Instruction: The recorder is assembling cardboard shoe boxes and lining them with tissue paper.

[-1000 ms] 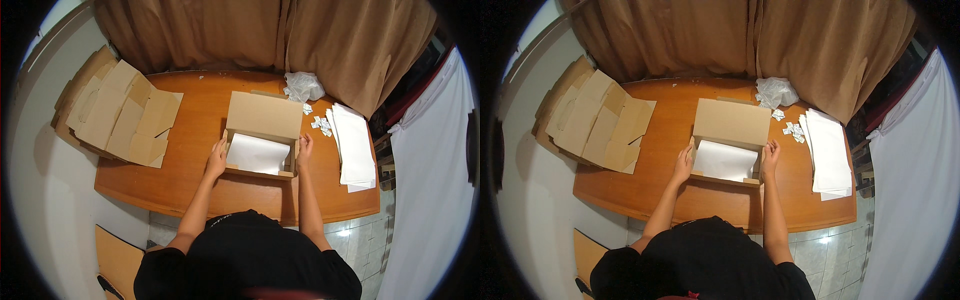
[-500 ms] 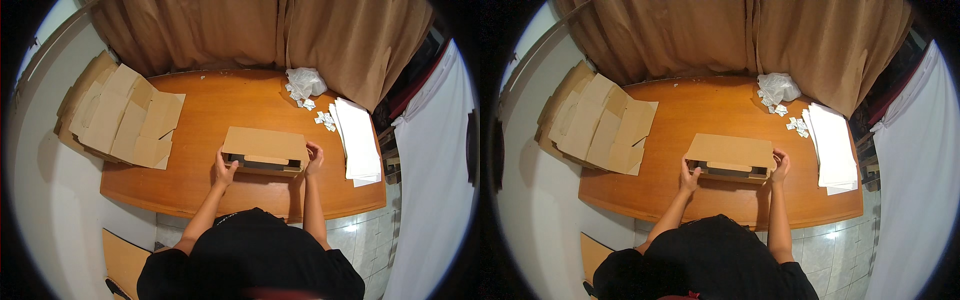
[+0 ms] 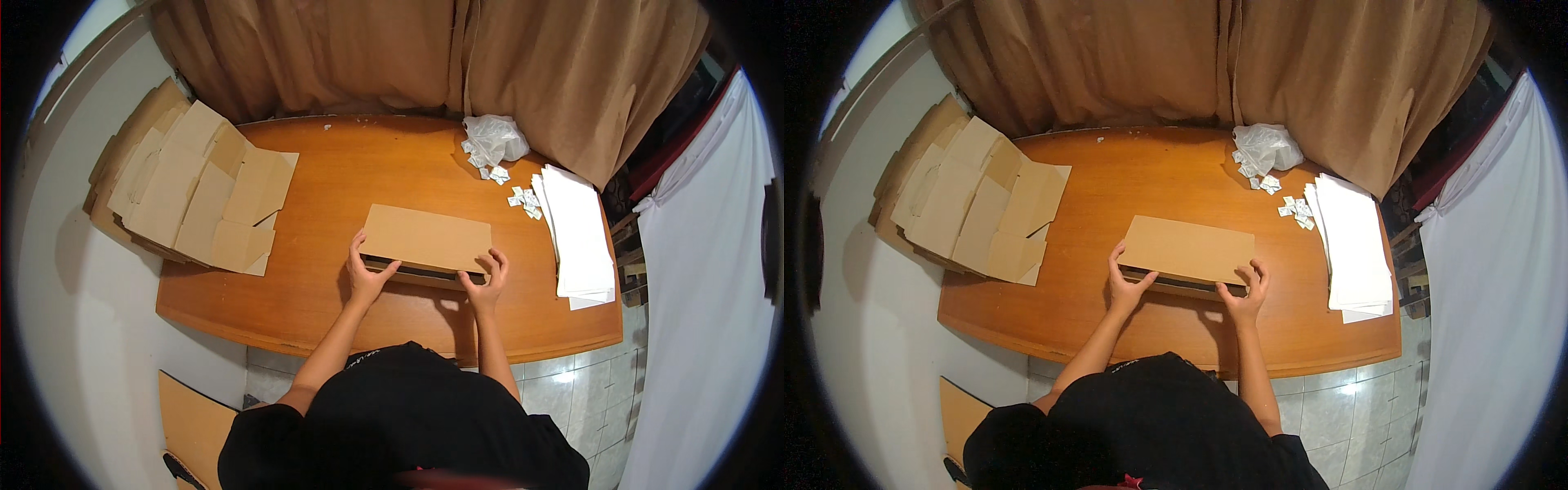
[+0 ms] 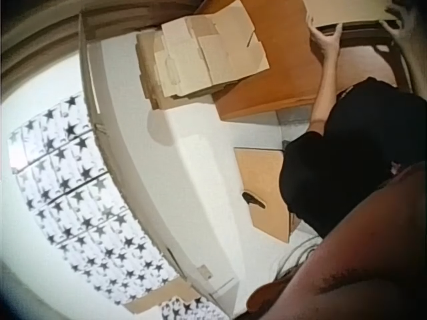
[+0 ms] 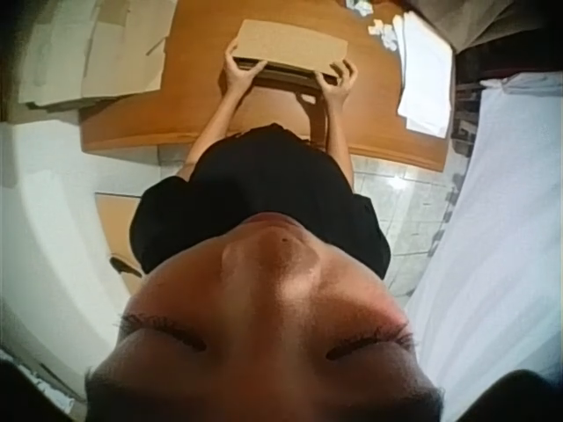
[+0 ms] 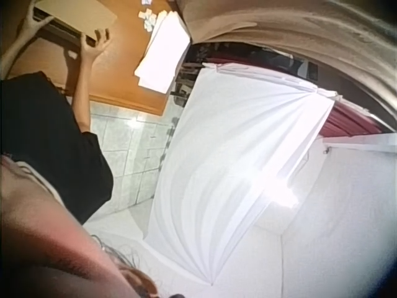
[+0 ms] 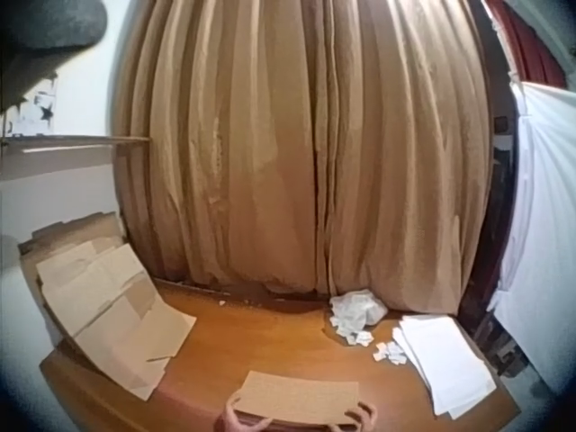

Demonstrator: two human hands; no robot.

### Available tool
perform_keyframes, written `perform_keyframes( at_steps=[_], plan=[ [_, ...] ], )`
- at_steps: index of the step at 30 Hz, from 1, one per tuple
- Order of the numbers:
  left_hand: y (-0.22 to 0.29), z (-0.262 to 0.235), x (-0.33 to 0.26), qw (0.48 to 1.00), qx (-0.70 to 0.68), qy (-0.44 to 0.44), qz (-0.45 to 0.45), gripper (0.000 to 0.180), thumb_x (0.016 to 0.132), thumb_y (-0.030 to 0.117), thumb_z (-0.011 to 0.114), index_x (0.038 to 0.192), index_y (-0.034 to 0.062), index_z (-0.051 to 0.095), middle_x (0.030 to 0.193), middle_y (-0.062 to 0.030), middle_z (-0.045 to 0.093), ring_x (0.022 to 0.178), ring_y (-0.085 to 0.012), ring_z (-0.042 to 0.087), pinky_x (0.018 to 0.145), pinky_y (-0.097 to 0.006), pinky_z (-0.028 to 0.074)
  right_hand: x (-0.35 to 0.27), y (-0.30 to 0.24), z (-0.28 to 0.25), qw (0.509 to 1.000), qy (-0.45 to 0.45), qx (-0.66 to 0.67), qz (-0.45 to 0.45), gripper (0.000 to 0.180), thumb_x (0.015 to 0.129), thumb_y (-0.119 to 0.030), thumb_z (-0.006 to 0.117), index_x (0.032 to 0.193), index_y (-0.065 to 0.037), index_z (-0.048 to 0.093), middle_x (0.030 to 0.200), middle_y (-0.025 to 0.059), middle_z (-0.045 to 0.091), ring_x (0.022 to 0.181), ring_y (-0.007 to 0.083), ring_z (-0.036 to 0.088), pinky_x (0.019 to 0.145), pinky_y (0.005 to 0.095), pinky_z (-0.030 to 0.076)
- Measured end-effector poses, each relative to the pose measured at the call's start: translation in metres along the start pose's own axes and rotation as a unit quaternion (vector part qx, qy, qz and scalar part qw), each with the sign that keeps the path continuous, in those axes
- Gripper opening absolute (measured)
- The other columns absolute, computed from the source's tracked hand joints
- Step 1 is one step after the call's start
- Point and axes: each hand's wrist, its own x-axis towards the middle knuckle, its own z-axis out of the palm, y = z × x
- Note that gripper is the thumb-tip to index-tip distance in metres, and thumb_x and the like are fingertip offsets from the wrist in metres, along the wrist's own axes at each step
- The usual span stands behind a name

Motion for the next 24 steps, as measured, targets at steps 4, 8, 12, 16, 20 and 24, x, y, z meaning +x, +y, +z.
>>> perform_keyframes(
  at_steps=[4,8,12,16,20,24],
  plan=[
    [-0.004,0.000,-0.001,1.000,0.014,0.002,0.021,0.079,0.063,0.026,0.080,0.123,0.0056,0.034,0.134,-0.0192,0.035,0.120,-0.0332,0.039,0.099,-0.043,0.032,-0.007,0.001,0.003,0.991,-0.019,-0.098,-0.087,0.035,0.057,-0.015,0.078,0.086,-0.005,0.062,0.114,0.0164,0.046,0.111,0.0333,0.045,0.092,0.0439,0.039],
    [-0.001,-0.003,-0.002,0.999,0.040,-0.004,0.030,0.067,0.065,0.024,0.078,0.118,0.0047,0.041,0.134,-0.0192,0.035,0.119,-0.0334,0.040,0.099,-0.042,0.033,-0.012,0.003,0.006,0.979,-0.030,-0.154,-0.129,0.031,0.059,-0.018,0.077,0.085,-0.007,0.062,0.115,0.0150,0.048,0.116,0.0375,0.038,0.096,0.0490,0.032],
    [-0.003,-0.008,-0.002,0.998,0.048,-0.023,0.026,0.049,0.070,0.024,0.074,0.109,0.0059,0.051,0.136,-0.0187,0.030,0.120,-0.0326,0.039,0.099,-0.042,0.032,-0.023,0.001,0.009,0.978,-0.035,-0.175,-0.112,0.030,0.063,-0.024,0.073,0.087,-0.008,0.063,0.116,0.0152,0.048,0.118,0.0396,0.035,0.099,0.0533,0.026],
    [-0.017,-0.009,0.000,0.996,0.083,0.029,0.001,0.039,0.076,0.023,0.069,0.107,0.0065,0.053,0.138,-0.0178,0.026,0.122,-0.0317,0.036,0.100,-0.042,0.030,-0.036,0.002,0.007,0.970,-0.059,-0.202,-0.124,0.037,0.073,-0.042,0.062,0.094,-0.012,0.065,0.110,0.0097,0.055,0.124,0.0402,0.030,0.103,0.0570,0.011],
    [-0.036,-0.017,0.011,0.991,0.075,0.089,-0.061,0.040,0.081,0.020,0.064,0.114,0.0065,0.047,0.135,-0.0177,0.029,0.122,-0.0324,0.035,0.100,-0.042,0.029,-0.047,-0.007,0.009,0.977,-0.069,-0.147,-0.135,0.045,0.078,-0.053,0.051,0.091,-0.013,0.068,0.093,0.0020,0.064,0.125,0.0362,0.033,0.104,0.0565,-0.004],
    [-0.066,-0.026,0.017,0.966,0.005,0.191,-0.174,0.046,0.084,0.024,0.059,0.120,0.0035,0.040,0.128,-0.0192,0.036,0.119,-0.0325,0.037,0.100,-0.041,0.029,-0.051,-0.030,0.016,0.980,-0.105,-0.065,-0.159,0.028,0.077,-0.040,0.057,0.079,-0.014,0.068,0.083,0.0006,0.065,0.120,0.0321,0.042,0.106,0.0521,-0.005]
  ],
)
